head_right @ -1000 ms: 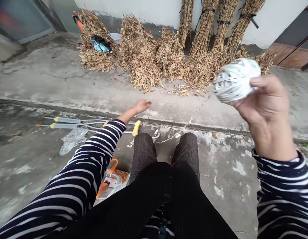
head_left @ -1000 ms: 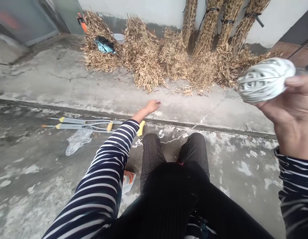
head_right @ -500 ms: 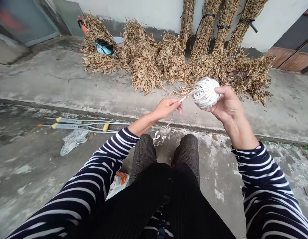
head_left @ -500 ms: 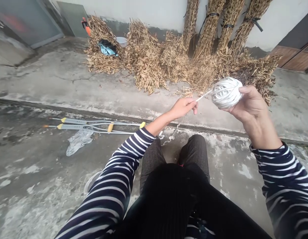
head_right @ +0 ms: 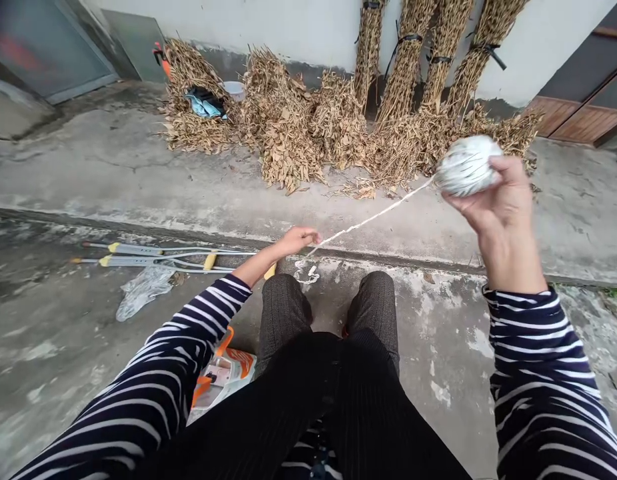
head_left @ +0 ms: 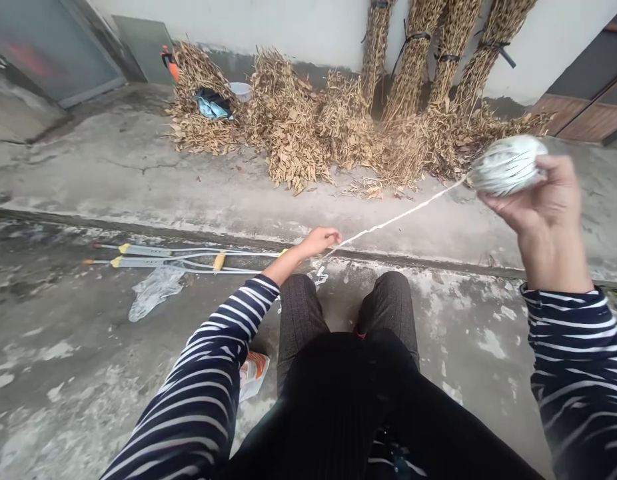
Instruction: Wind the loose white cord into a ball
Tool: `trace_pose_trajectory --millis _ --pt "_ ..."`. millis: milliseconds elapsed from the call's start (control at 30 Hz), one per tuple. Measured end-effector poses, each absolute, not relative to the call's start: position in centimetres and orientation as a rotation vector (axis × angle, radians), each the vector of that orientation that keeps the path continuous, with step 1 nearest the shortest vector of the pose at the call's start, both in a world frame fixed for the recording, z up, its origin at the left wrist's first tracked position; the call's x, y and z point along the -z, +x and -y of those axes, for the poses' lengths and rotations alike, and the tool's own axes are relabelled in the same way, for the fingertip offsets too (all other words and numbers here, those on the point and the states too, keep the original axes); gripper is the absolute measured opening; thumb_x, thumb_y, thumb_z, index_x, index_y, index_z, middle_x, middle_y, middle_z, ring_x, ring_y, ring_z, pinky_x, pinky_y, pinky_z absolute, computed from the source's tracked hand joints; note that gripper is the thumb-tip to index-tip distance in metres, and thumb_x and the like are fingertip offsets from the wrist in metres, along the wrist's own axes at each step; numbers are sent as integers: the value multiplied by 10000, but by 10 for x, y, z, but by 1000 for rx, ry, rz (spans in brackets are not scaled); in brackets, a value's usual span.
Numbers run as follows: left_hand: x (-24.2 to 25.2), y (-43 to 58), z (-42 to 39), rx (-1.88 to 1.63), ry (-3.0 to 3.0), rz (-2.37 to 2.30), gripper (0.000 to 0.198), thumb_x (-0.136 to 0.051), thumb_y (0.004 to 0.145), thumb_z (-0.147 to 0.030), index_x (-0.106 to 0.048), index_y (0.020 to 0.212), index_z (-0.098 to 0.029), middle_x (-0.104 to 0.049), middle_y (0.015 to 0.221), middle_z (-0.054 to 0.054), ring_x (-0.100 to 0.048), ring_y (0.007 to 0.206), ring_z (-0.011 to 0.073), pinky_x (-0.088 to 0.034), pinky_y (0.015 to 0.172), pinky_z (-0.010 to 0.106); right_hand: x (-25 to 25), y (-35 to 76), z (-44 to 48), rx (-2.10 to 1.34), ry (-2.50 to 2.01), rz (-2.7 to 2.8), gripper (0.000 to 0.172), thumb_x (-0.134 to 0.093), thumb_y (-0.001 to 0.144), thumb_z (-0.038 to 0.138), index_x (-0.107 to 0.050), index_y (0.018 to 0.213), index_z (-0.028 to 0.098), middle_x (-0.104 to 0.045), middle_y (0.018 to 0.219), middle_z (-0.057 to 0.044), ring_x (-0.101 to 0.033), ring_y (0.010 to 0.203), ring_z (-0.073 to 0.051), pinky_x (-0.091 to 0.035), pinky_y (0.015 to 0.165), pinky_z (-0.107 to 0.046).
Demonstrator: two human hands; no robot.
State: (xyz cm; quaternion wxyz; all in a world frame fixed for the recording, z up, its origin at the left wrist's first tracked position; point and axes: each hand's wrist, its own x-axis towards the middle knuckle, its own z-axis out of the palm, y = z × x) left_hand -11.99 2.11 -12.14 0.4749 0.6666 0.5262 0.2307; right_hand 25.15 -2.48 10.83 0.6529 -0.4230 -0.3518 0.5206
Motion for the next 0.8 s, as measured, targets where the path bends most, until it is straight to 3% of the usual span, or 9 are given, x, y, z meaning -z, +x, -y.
trace_pose_trajectory --millis 100,200,267,333,433,600,800 --pt "97 -86 -34 -780 1594 -1229 445 -597 841 -126 -722 1267 -157 -724 1344 132 -662 1245 261 -601 917 339 -87 229 26 -1385 -1087 1017 461 -738 631 270 -694 1090 277 -759 1243 -11 -712 1147 -264 -664 781 -402" --pt "61 -37 -36 -957 1477 -811 546 -708 883 -227 -641 1425 -220 -587 1559 131 -636 1307 273 -640 851 325 -64 202 28 -1563 -1126 1130 500 -798 622 308 -693 1108 249 -771 1200 -41 -754 1012 -267 -674 677 -395" --pt "44 -11 -32 -1000 1363 -627 466 -741 910 -292 -679 1365 -214 -667 1455 134 -705 1176 244 -643 824 317 -53 193 28 -1621 -1149 1116 491 -804 636 307 -703 1111 230 -787 1126 -48 -762 920 -256 -667 623 -375" --pt "36 2 -26 -993 1283 -587 326 -763 925 -345 -743 1190 -155 -780 1163 126 -752 937 190 -633 778 300 -46 192 29 -1658 -1146 1086 501 -795 649 316 -704 1133 223 -793 1099 -50 -765 902 -263 -667 616 -380" --pt "38 -1 -17 -942 1250 -622 293 -797 916 -387 -744 924 -99 -741 780 60 -689 657 113 -594 687 257 -39 200 32 -1690 -1112 1067 550 -785 647 331 -682 1178 229 -790 1152 -69 -763 1038 -322 -688 720 -461" --pt "38 -22 -10 -849 1227 -563 211 -759 937 -297 -732 903 -90 -725 760 43 -671 634 90 -534 599 213 -23 205 47 -1675 -1011 1033 663 -752 607 324 -653 1257 244 -774 1226 -77 -676 1286 -364 -627 1001 -577" --pt "30 -43 -12 -647 1300 -564 172 -701 914 -201 -708 803 -70 -712 713 66 -676 607 105 -493 555 208 -11 206 64 -1643 -1014 1031 838 -646 475 289 -655 1310 218 -741 1314 -106 -615 1370 -404 -554 1088 -617"
